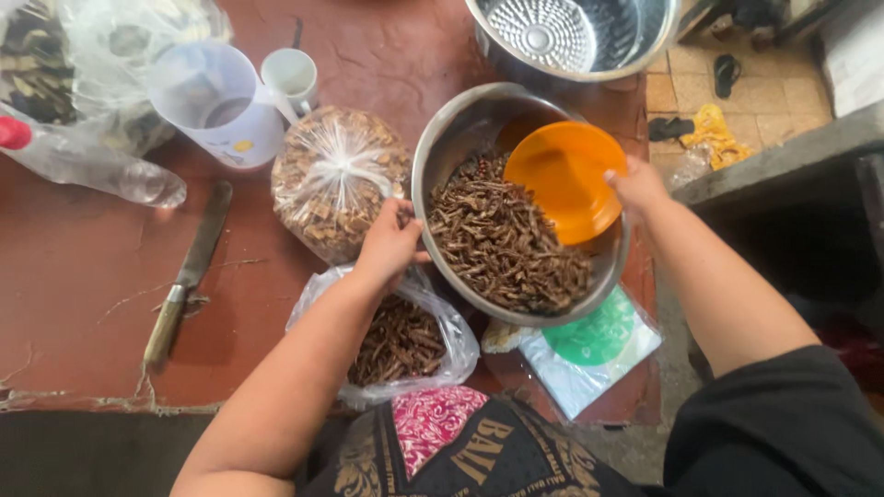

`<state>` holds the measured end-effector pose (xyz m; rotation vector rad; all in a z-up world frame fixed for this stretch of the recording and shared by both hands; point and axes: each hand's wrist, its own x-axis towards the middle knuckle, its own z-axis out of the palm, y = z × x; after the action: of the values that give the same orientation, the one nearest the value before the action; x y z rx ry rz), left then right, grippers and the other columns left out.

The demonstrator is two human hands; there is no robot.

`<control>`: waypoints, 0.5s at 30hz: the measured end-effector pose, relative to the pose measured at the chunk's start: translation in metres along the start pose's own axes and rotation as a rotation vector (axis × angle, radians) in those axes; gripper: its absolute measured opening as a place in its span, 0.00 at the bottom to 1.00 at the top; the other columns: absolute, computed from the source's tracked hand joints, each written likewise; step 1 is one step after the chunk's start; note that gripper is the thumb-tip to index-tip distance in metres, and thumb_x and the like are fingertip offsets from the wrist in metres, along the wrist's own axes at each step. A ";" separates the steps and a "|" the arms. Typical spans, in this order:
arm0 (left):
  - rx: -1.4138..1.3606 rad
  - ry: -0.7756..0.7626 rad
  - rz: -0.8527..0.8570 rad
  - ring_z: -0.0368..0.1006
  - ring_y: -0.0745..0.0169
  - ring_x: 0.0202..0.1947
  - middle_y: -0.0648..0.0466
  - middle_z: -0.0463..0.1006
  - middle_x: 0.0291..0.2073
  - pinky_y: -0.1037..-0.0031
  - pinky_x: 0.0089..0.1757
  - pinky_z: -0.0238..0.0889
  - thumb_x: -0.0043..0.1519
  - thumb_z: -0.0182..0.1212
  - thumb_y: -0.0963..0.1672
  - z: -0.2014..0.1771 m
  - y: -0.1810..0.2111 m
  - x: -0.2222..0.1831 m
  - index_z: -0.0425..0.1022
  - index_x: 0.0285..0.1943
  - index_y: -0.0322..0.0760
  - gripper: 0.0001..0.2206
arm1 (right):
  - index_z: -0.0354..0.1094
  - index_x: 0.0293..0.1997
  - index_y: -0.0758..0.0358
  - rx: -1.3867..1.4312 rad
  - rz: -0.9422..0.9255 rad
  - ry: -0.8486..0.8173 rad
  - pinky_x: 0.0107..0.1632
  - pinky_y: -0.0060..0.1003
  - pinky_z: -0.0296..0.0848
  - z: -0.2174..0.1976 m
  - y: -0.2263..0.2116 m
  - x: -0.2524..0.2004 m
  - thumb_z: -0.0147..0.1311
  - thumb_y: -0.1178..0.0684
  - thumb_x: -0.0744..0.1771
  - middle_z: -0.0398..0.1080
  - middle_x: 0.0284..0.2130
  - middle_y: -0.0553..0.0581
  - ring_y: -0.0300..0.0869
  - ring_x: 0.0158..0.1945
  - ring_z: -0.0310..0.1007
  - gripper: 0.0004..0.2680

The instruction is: The person scoops dried fish from a metal bowl into a clear plastic bag using an orange plastic plate. The person then ties the bag closed.

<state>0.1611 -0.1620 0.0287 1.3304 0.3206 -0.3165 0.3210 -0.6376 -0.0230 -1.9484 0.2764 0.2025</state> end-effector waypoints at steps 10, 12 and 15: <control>-0.016 0.015 -0.007 0.74 0.61 0.39 0.51 0.73 0.41 0.66 0.35 0.80 0.66 0.53 0.40 0.008 0.006 -0.003 0.63 0.55 0.38 0.10 | 0.69 0.55 0.62 -0.048 -0.019 0.126 0.43 0.34 0.69 0.043 -0.007 -0.008 0.47 0.53 0.72 0.73 0.39 0.52 0.37 0.38 0.69 0.09; -0.025 0.010 -0.001 0.73 0.62 0.39 0.52 0.72 0.41 0.66 0.35 0.79 0.67 0.53 0.40 0.009 0.006 -0.004 0.64 0.55 0.38 0.10 | 0.70 0.54 0.63 -0.015 -0.028 0.128 0.43 0.34 0.69 0.052 -0.005 -0.009 0.48 0.54 0.72 0.73 0.39 0.51 0.37 0.38 0.69 0.08; -0.054 -0.007 0.027 0.73 0.62 0.40 0.52 0.72 0.42 0.66 0.35 0.79 0.67 0.53 0.40 0.012 0.009 -0.001 0.64 0.55 0.37 0.09 | 0.71 0.54 0.63 -0.012 -0.026 0.139 0.43 0.34 0.69 0.062 -0.007 -0.003 0.47 0.54 0.72 0.74 0.39 0.51 0.37 0.39 0.70 0.08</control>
<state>0.1646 -0.1717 0.0399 1.2795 0.3031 -0.2882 0.3194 -0.5771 -0.0398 -1.9803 0.3418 0.0523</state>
